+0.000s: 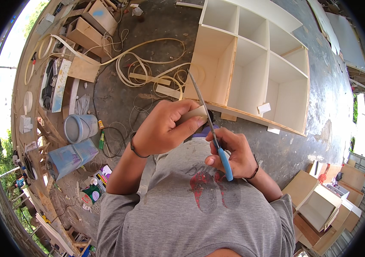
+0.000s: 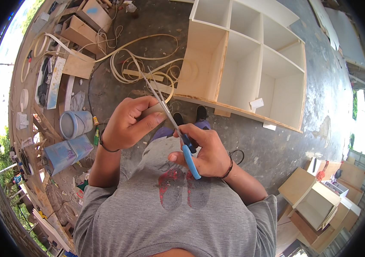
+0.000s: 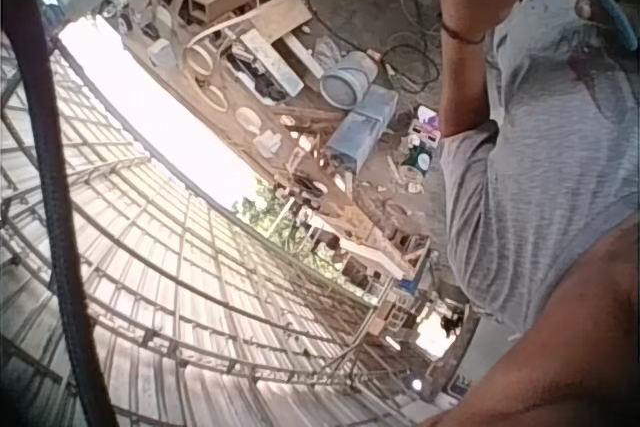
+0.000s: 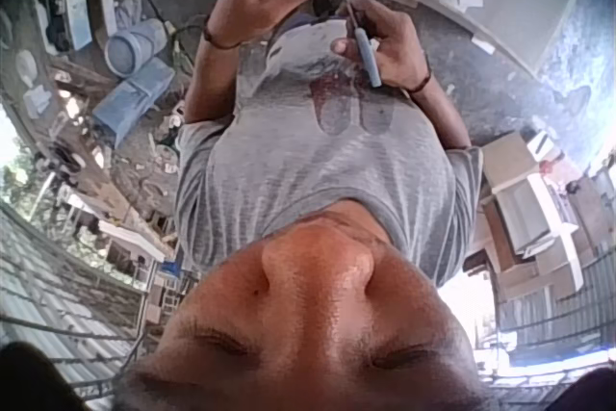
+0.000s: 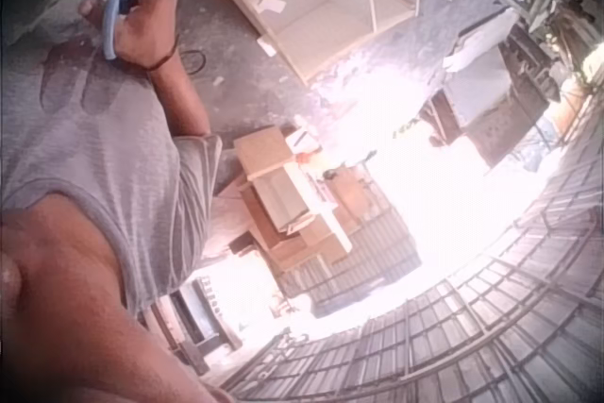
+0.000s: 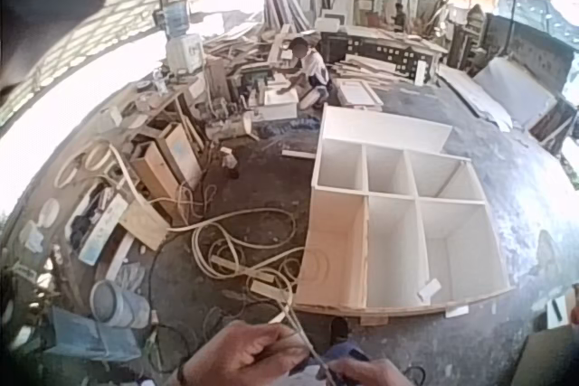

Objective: The person measures and cuts strips of edge banding with scissors, then applies them to the exposed edges of a white wooden cabinet. The person repeatedly measures, cuts, and adheres the banding to multiple edges of the cabinet structure.

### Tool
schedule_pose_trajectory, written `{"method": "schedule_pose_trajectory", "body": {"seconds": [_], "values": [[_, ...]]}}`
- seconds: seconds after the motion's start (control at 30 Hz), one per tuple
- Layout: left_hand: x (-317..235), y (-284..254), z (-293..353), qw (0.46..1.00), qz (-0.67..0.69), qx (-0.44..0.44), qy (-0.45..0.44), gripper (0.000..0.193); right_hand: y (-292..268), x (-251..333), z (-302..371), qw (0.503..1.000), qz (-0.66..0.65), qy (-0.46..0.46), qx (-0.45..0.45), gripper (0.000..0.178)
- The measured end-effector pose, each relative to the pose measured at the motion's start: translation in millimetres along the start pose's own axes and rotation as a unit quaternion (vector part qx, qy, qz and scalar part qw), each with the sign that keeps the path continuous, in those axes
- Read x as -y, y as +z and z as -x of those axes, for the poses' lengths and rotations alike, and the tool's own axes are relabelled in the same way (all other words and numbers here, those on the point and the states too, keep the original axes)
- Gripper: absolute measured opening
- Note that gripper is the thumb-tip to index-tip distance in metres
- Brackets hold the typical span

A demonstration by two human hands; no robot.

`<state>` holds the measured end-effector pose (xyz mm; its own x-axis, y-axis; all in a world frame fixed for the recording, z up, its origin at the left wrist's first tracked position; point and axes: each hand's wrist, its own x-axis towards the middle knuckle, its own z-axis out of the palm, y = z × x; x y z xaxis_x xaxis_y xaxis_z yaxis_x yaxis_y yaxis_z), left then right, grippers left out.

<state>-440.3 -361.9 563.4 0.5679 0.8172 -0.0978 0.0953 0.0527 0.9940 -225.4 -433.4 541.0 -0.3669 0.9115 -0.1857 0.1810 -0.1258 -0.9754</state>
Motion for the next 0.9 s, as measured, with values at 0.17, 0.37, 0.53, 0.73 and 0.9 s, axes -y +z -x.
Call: {"method": "schedule_pose_trajectory", "body": {"seconds": [0.17,0.37,0.53,0.73,0.9], "values": [[-2.4,-0.4,-0.9,1.0,0.0,0.012,-0.006,0.007,-1.5,-0.9,3.1,1.0,0.017,-0.004,-0.006,0.05],[-0.9,0.1,-0.2,1.0,0.005,0.021,-0.009,0.008,-0.2,-3.4,1.9,0.999,-0.042,-0.016,0.005,0.059],[-1.3,2.6,1.1,0.999,0.006,0.03,-0.024,0.009,-2.1,-7.4,3.0,0.999,-0.031,-0.021,0.017,0.063],[1.5,4.5,2.7,0.998,0.023,0.036,-0.038,0.008,-2.4,-5.7,6.0,1.0,-0.02,-0.001,0.011,0.059],[1.4,5.1,3.9,0.998,0.017,0.038,-0.04,0.008,-3.0,-3.3,8.6,1.0,0.007,0.001,0.003,0.055]]}}
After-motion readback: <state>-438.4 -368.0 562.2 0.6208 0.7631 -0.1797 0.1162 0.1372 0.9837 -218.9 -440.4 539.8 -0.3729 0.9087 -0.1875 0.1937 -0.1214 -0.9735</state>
